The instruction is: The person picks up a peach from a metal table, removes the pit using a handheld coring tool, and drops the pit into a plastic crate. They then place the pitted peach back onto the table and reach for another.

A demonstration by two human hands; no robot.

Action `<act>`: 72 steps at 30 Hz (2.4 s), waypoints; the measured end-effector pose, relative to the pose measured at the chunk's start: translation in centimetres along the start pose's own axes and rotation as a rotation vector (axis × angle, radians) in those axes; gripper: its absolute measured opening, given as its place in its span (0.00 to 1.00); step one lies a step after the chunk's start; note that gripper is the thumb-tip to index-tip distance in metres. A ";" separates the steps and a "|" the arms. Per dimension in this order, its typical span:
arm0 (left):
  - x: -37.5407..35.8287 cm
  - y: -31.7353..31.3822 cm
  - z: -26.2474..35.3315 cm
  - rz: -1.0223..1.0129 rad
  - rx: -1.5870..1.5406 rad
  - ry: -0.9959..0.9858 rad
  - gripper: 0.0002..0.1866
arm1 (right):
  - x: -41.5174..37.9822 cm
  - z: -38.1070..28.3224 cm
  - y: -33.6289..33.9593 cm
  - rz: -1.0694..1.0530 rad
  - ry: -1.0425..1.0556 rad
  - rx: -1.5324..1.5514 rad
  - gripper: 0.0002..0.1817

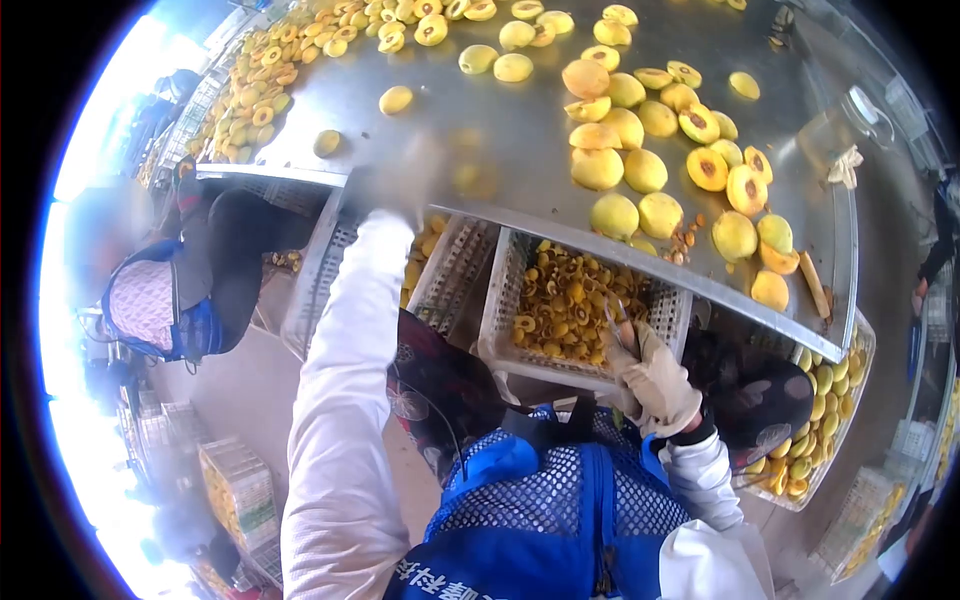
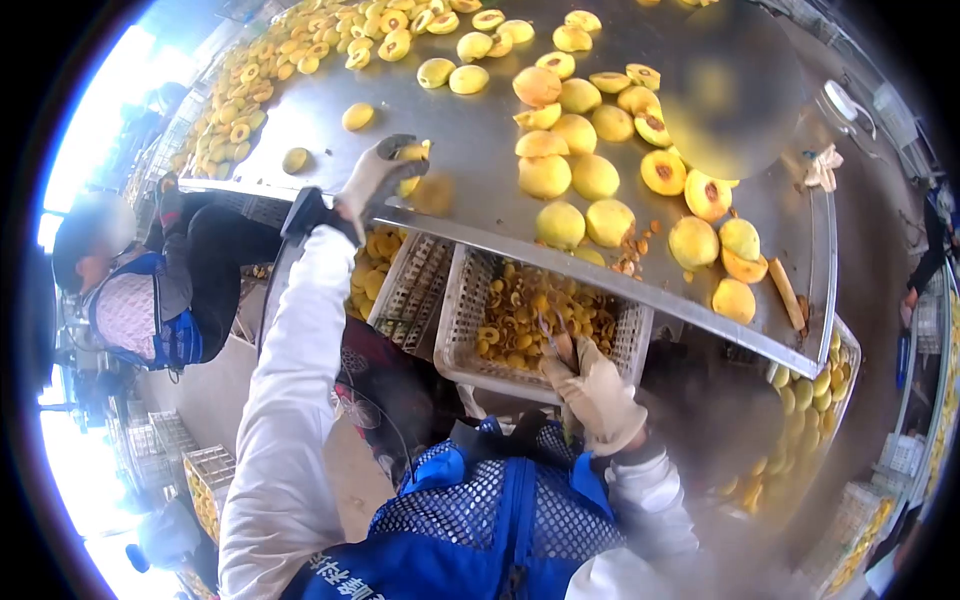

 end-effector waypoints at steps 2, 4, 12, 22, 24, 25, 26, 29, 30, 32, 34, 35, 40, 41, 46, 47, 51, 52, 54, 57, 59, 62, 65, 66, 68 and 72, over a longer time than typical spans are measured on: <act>-1.9 -2.2 0.1 -0.025 -0.329 -0.252 0.24 | -1.1 -2.3 0.3 -0.046 -0.036 0.022 0.18; -6.8 -3.3 4.9 0.079 0.036 -0.582 0.26 | -2.0 -3.0 0.5 -0.067 0.001 0.123 0.19; -18.1 -11.4 10.8 0.201 -0.077 -0.642 0.49 | -3.3 -4.7 0.7 0.063 0.528 -0.135 0.19; -19.5 -14.4 9.2 0.061 -0.222 -0.587 0.45 | -3.7 -5.8 0.7 -0.019 0.215 -0.193 0.22; -19.4 -14.6 9.1 0.067 -0.250 -0.592 0.45 | -3.8 -5.6 0.7 -0.012 0.222 -0.192 0.22; -19.3 -14.5 9.3 0.062 -0.196 -0.613 0.46 | -4.0 -5.7 0.7 -0.032 0.212 -0.181 0.22; -19.4 -14.5 9.5 0.056 -0.143 -0.633 0.46 | -4.1 -5.7 0.7 -0.052 0.201 -0.169 0.22; -20.0 -14.4 10.1 0.033 -0.212 -0.667 0.48 | -3.0 -4.6 0.5 -0.059 0.312 -0.207 0.23; -20.0 -14.5 9.9 0.032 -0.214 -0.667 0.48 | -3.3 -4.8 0.7 -0.058 0.311 -0.207 0.23; -19.6 -14.9 9.2 -0.037 -0.415 -0.601 0.48 | -3.8 -4.7 0.8 -0.167 0.063 -0.143 0.27; -19.7 -15.1 9.0 -0.014 -0.377 -0.616 0.48 | -3.1 -3.9 0.4 -0.140 0.161 -0.153 0.26; -19.7 -15.1 9.0 0.009 -0.339 -0.632 0.48 | -2.9 -3.9 0.3 -0.112 0.260 -0.163 0.26; -19.9 -14.9 9.5 0.022 -0.178 -0.699 0.48 | -2.4 -3.1 0.8 -0.106 0.305 -0.308 0.27; -20.2 -14.7 9.9 0.030 -0.146 -0.711 0.48 | -2.4 -2.9 0.8 -0.133 0.296 -0.261 0.27; -20.4 -15.2 9.0 0.043 -0.326 -0.601 0.47 | -4.7 -5.7 0.6 -0.001 0.308 -0.377 0.22; -20.5 -15.0 9.2 0.064 -0.269 -0.600 0.47 | -5.1 -6.0 0.7 -0.028 0.239 -0.335 0.22; -20.5 -15.2 8.8 0.083 -0.313 -0.595 0.46 | -4.7 -5.4 0.3 -0.048 0.217 -0.285 0.26; -20.6 -15.3 8.9 0.084 -0.315 -0.595 0.46 | -4.7 -5.3 0.3 -0.048 0.217 -0.287 0.26; -20.8 -15.2 9.1 0.115 -0.266 -0.601 0.46 | -4.6 -5.3 0.3 -0.026 0.241 -0.302 0.26; -20.2 -15.3 8.0 0.062 -0.202 -0.561 0.44 | -3.4 -3.9 0.1 -0.087 0.289 -0.222 0.26; -20.7 -15.3 8.5 0.085 -0.178 -0.600 0.43 | -3.7 -3.8 0.3 -0.118 0.270 -0.207 0.27; -21.0 -15.4 9.2 0.088 -0.244 -0.625 0.41 | -4.8 -4.3 0.4 -0.163 0.188 -0.128 0.21; -21.0 -14.8 10.3 0.072 -0.272 -0.677 0.43 | -5.6 -4.6 0.5 -0.205 0.125 -0.028 0.14; -21.1 -14.6 10.7 0.069 -0.208 -0.749 0.44 | -5.7 -4.6 0.5 -0.226 0.128 0.013 0.13; -21.1 -14.4 10.2 0.021 -0.247 -0.757 0.47 | -5.3 -4.5 0.7 -0.253 0.136 0.001 0.13; -21.1 -14.2 10.6 -0.057 -0.248 -0.736 0.48 | -5.5 -5.1 0.8 -0.318 0.179 -0.149 0.18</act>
Point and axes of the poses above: each hand's wrist, its own x-axis towards the middle knuckle, its own y-axis out of the back of the hand, z = x × y, the point moved 4 cm from there along x, towards the middle knuckle, and after that the axes turned 3 degrees about -x, right-handed, at the moved point
